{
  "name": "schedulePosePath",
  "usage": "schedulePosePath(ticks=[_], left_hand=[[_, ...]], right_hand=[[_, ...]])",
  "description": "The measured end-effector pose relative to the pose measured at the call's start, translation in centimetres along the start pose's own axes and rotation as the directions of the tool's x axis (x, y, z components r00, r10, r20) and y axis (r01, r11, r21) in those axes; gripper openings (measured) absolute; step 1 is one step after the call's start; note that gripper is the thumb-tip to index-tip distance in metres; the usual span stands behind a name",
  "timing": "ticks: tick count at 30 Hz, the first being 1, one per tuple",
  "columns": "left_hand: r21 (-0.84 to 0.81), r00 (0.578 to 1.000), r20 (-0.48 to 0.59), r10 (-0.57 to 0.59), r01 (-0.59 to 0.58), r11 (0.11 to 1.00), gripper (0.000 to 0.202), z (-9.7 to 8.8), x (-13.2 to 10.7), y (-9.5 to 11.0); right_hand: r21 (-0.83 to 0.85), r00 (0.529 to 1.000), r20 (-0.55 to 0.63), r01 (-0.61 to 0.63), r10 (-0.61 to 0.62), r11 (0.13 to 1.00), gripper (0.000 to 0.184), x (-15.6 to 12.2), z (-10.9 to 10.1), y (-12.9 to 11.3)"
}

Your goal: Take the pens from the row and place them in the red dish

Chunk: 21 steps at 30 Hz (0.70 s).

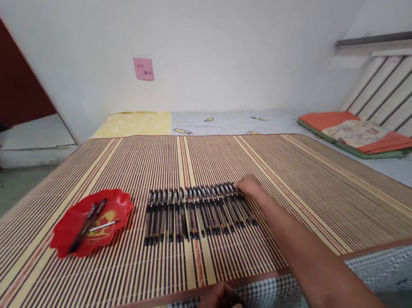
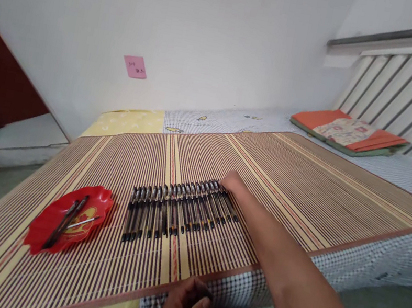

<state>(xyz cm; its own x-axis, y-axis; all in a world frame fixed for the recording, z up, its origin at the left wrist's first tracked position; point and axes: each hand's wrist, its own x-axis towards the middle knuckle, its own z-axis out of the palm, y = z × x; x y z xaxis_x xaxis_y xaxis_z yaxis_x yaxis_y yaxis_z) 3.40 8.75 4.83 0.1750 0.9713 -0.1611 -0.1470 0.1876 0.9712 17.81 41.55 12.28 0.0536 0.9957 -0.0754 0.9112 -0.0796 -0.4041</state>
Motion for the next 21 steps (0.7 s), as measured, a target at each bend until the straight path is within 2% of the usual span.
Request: schedulePosePath(ticks=[9, 21], left_hand=[[0.008, 1.0, -0.026, 0.001, -0.001, 1.0, 0.027, -0.1, 0.1, -0.5], [-0.023, 0.999, -0.009, -0.032, 0.032, 0.999, 0.026, -0.1, 0.1, -0.2]], right_hand=[[-0.011, 1.0, 0.009, 0.02, -0.02, 1.0, 0.014, -0.7, -0.3, 0.0], [0.129, 0.999, -0.041, 0.017, -0.012, 0.991, 0.015, -0.3, 0.5, 0.9]])
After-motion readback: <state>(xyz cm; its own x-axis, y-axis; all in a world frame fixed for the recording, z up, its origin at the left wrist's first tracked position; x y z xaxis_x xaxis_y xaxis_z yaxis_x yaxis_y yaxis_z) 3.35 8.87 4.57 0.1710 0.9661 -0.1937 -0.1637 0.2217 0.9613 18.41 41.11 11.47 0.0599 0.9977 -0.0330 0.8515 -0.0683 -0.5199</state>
